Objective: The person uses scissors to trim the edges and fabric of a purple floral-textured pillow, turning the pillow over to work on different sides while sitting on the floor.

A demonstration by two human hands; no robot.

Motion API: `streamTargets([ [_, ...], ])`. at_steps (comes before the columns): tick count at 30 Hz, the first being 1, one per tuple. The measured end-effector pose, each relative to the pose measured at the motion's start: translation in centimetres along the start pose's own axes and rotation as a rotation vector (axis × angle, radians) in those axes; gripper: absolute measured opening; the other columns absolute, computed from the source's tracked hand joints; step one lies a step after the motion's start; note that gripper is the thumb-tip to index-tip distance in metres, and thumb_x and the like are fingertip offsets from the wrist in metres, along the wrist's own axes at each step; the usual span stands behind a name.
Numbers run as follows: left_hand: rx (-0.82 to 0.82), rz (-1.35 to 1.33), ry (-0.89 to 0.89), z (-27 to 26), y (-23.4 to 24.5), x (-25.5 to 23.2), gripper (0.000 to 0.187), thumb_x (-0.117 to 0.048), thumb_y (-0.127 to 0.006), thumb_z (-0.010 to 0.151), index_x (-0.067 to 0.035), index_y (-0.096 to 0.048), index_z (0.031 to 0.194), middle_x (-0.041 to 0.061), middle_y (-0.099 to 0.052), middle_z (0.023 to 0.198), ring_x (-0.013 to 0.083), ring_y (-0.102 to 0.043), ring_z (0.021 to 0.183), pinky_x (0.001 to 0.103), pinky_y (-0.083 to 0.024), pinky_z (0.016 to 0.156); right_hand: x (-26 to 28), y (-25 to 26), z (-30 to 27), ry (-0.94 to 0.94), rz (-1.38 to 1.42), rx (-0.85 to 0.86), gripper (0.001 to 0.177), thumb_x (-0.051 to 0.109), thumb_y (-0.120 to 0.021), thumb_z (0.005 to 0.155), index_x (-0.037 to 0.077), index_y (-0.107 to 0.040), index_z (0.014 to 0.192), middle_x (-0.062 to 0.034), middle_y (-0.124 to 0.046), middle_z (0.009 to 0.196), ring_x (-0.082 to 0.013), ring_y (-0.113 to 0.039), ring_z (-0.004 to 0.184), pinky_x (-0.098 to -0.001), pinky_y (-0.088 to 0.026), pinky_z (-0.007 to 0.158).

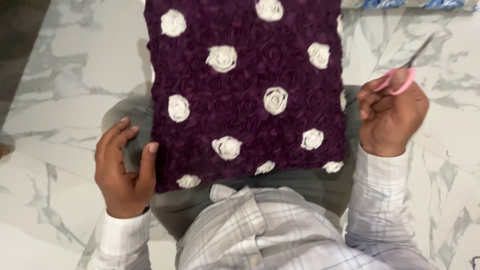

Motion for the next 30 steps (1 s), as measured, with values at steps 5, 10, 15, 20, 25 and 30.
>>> streamTargets([
  [5,-0.009,0.036,-0.077,4.5,-0.2,-1.4,0.028,-0.009,-0.079,0.103,0.004,-0.063,0.122,0.021,-0.066,0.134,0.033,-0.064,0.128,0.039,-0.053,0.108,-1.1,-1.2,2.9,-0.033,-0.016,0.091,0.036,0.028,-0.068,0.115,-0.001,-0.062,0.095,-0.0165,-0.066,0.083,-0.0185,-0.058,0.059,-0.0268,-0.038,0.048],
  [10,-0.155,-0.132,-0.144,12.2,0.6,-2.2,0.011,-0.005,-0.073,0.111,0.001,-0.064,0.111,0.017,-0.068,0.132,0.0246,-0.07,0.113,0.03,-0.061,0.089,-2.4,-2.6,9.3,-0.035,-0.012,0.127,0.029,0.027,-0.068,0.114,0.003,-0.063,0.097,-0.013,-0.065,0.081,-0.0186,-0.064,0.063,-0.0271,-0.039,0.044],
  [15,-0.164,-0.162,-0.27,18.1,-0.4,-6.7,0.006,0.0,-0.073,0.109,0.0,-0.067,0.111,0.013,-0.069,0.115,0.0211,-0.069,0.102,0.031,-0.058,0.08,-4.0,-4.0,14.9,-0.003,0.047,0.131,0.032,0.028,-0.07,0.115,0.001,-0.065,0.097,-0.014,-0.068,0.084,-0.0198,-0.066,0.065,-0.0279,-0.041,0.048],
  [20,0.061,-0.189,-0.405,19.6,-7.1,-12.3,0.012,-0.011,-0.081,0.101,-0.006,-0.07,0.105,0.01,-0.069,0.097,0.0284,-0.065,0.091,0.039,-0.052,0.082,-6.7,-5.3,15.4,0.077,0.105,0.094,0.03,0.029,-0.067,0.11,0.003,-0.063,0.097,-0.0133,-0.066,0.085,-0.0205,-0.061,0.065,-0.03,-0.039,0.051],
  [25,0.271,-0.252,-0.38,20.4,-13.4,-12.4,0.022,-0.014,-0.081,0.091,-0.004,-0.071,0.108,0.014,-0.065,0.098,0.0336,-0.063,0.093,0.041,-0.05,0.082,-9.1,-5.0,14.6,0.038,0.013,0.113,0.031,0.028,-0.064,0.11,-0.001,-0.064,0.098,-0.0132,-0.065,0.087,-0.0174,-0.059,0.068,-0.0265,-0.039,0.054],
  [30,0.377,-0.34,-0.235,19.0,-15.4,-9.5,0.021,-0.009,-0.078,0.089,-0.004,-0.07,0.108,0.013,-0.061,0.096,0.0324,-0.063,0.091,0.041,-0.05,0.08,-10.3,-4.9,14.5,-0.024,-0.004,0.125,0.034,0.029,-0.065,0.111,-0.001,-0.063,0.094,-0.0154,-0.067,0.088,-0.0163,-0.056,0.066,-0.0258,-0.038,0.057],
])
Point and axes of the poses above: each hand's wrist, its own z-axis towards the middle knuckle, its own y-axis out of the back of the hand, x = y × z, the point moved 10 cm from there along z, towards the middle knuckle
